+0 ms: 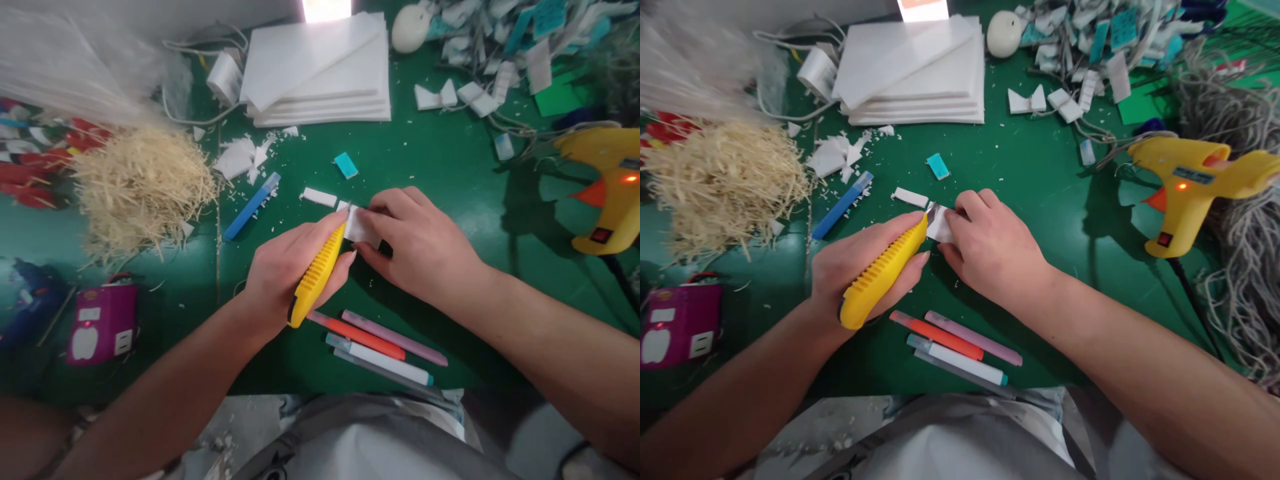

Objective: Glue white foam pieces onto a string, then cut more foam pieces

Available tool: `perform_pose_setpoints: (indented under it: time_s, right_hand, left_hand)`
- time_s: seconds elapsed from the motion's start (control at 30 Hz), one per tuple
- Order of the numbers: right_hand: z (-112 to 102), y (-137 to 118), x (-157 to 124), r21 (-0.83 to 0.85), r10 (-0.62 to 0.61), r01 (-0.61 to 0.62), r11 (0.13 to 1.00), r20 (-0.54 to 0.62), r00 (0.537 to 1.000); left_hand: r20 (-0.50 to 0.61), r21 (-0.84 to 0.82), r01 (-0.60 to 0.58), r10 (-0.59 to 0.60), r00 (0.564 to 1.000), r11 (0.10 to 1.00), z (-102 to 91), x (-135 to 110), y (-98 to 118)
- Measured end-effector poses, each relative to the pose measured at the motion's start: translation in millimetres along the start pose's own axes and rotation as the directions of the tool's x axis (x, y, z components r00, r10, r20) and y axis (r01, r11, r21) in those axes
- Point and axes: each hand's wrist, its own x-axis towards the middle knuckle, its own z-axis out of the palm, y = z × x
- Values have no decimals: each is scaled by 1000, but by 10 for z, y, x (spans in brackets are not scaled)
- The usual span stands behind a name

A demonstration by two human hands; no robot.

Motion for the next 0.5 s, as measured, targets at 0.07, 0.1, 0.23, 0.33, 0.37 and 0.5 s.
perform_pose_setpoints:
  time_s: [0.07, 0.1, 0.23, 0.33, 0.37, 0.5]
  right_hand:
    - [-4, 0, 2, -1, 3, -3, 1000, 9, 1000]
    - [-6, 2, 1, 2, 3, -3, 1000, 17, 1000]
    - [-5, 19, -9, 26, 2, -2, 1000, 20, 1000]
    - [8, 28, -18, 37, 0, 0, 999, 0, 1000]
    - [11, 28, -20, 39, -3, 3, 999, -5, 1000]
    - [9, 11, -16, 34, -4, 4, 999, 9, 1000]
  left_hand:
    - [17, 3, 2, -2, 1000, 1000, -2, 6, -2]
    - [23, 2, 4, -4, 1000, 1000, -2, 8, -3]
    - [12, -1, -7, 7, 1000, 1000, 9, 17, -1]
    - [22, -3, 3, -3, 1000, 1000, 17, 28, 12]
    - [21, 0, 2, -2, 1000, 1000, 18, 34, 19]
    - [11, 32, -22, 22, 1000, 999, 12, 62, 57]
